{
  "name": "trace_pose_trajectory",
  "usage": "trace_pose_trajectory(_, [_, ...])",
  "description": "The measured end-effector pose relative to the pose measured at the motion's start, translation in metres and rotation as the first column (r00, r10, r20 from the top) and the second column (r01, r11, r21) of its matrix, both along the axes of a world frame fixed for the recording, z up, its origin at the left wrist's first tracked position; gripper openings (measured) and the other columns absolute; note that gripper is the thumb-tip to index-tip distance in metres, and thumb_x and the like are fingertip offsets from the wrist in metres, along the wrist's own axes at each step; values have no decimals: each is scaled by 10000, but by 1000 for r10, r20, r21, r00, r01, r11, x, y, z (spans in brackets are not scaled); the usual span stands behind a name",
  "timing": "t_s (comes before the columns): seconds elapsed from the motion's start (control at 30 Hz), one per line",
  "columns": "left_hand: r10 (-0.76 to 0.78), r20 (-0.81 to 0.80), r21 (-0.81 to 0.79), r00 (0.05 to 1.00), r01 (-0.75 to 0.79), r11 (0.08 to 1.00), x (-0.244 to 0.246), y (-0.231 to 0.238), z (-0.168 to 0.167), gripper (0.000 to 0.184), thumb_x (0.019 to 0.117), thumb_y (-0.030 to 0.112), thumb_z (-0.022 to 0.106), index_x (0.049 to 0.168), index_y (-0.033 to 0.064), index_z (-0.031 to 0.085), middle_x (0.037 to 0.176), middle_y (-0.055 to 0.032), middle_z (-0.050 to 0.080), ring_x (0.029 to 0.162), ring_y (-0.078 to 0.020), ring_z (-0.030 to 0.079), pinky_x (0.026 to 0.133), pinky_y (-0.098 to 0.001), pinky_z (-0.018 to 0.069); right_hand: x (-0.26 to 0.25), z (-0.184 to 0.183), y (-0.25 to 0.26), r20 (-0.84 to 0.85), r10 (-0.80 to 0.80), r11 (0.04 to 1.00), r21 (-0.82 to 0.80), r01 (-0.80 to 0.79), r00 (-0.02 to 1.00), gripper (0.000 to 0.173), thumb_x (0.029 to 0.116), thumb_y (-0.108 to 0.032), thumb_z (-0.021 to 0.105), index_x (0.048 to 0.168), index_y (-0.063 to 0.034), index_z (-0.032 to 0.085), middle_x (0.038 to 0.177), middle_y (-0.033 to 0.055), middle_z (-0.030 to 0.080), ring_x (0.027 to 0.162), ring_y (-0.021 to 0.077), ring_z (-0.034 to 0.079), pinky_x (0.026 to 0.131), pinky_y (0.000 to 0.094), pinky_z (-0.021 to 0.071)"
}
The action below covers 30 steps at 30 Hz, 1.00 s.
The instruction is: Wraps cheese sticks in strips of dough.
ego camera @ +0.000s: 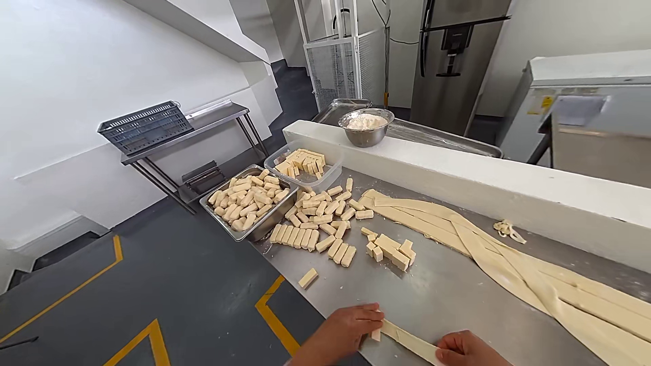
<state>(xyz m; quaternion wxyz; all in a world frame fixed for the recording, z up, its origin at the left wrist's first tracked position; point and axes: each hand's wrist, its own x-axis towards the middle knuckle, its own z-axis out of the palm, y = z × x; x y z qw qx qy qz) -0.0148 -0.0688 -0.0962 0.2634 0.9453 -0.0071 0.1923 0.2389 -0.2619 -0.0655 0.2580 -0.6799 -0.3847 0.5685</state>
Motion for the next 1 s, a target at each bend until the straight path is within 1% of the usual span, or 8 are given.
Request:
trace_pose_trajectory(0.07, [-83, -59, 102, 995, 88, 991, 12, 6, 5, 362, 885, -129, 619, 1139, 84, 766, 1186, -71, 744, 1273, -289, 625, 1152, -574, 394, 1, 6, 5, 200, 60, 998, 14, -64, 978, 247, 1037, -222, 596, 1037, 0, 705, 825, 84, 726, 692, 183, 676, 692, 400, 552])
trace_pose_trajectory(0.13, [24, -106, 63, 994, -17, 998, 29, -7, 16, 341, 921, -46, 632, 1227, 70, 731, 1060, -124, 751, 1081, -293, 708, 1013, -493, 529, -5, 20, 9, 425, 56, 988, 108, -112, 904, 378, 966, -318, 703, 1155, 9, 709, 1043, 181, 739, 983, 345, 703, 912, 585, 509])
trace_pose_trajectory(0.23, [288, -268, -414, 919, -380, 827, 52, -33, 67, 403, 948, 143, 702, 1311, -25, 653, 1144, -228, 699, 1022, -303, 710, 910, -425, 585, -13, 38, 23, 379, -64, 907, 408, -105, 923, 710, 818, -403, 843, 1327, 44, 629, 1284, 230, 669, 1235, 409, 613, 1089, 614, 419])
trace_pose_trajectory(0.37, [416, -291, -793, 861, -461, 399, 58, -52, 109, 333, 843, 128, 797, 1121, -23, 696, 974, -68, 741, 830, -114, 721, 773, -287, 614, -10, 63, 39, -32, -1, 910, 415, 14, 999, 248, 902, -298, 758, 951, -77, 657, 691, -45, 619, 605, 57, 597, 597, 259, 515])
trace_pose_trajectory(0.53, [189, -189, -982, 964, -185, -39, 46, -63, 126, 173, 985, -34, 536, 1143, -15, 604, 952, -48, 741, 848, -138, 732, 807, -320, 614, 13, 92, 44, -55, 180, 890, 435, -139, 982, 188, 979, -246, 651, 826, -138, 673, 654, -119, 579, 556, -40, 503, 523, 160, 408])
trace_pose_trajectory(0.7, [127, -204, -955, 971, -226, 193, 47, -76, 119, 250, 876, -8, 695, 1112, -75, 648, 1073, -57, 633, 923, -88, 664, 862, -281, 581, 6, 101, 42, 175, 104, 890, 422, -170, 979, 501, 803, -455, 828, 586, -171, 477, 526, -134, 363, 479, -20, 326, 478, 217, 249])
trace_pose_trajectory(0.87, [159, -157, -978, 975, -176, 114, 45, -78, 122, 431, 951, -33, 596, 1369, -92, 511, 1050, -90, 737, 944, -164, 725, 881, -356, 597, 18, 89, 36, 101, 135, 837, 520, -168, 986, 293, 905, -330, 758, 752, -101, 663, 619, -114, 523, 546, -51, 441, 513, 161, 346])
trace_pose_trajectory(1.0, [191, -222, -932, 956, -265, 246, 48, -84, 122, 291, 926, 8, 649, 1197, -94, 614, 1107, -105, 684, 976, -128, 679, 885, -319, 572, 9, 94, 31, 214, 54, 882, 447, -147, 975, 396, 823, -404, 825, 694, -89, 625, 583, -98, 479, 528, -19, 408, 517, 209, 321])
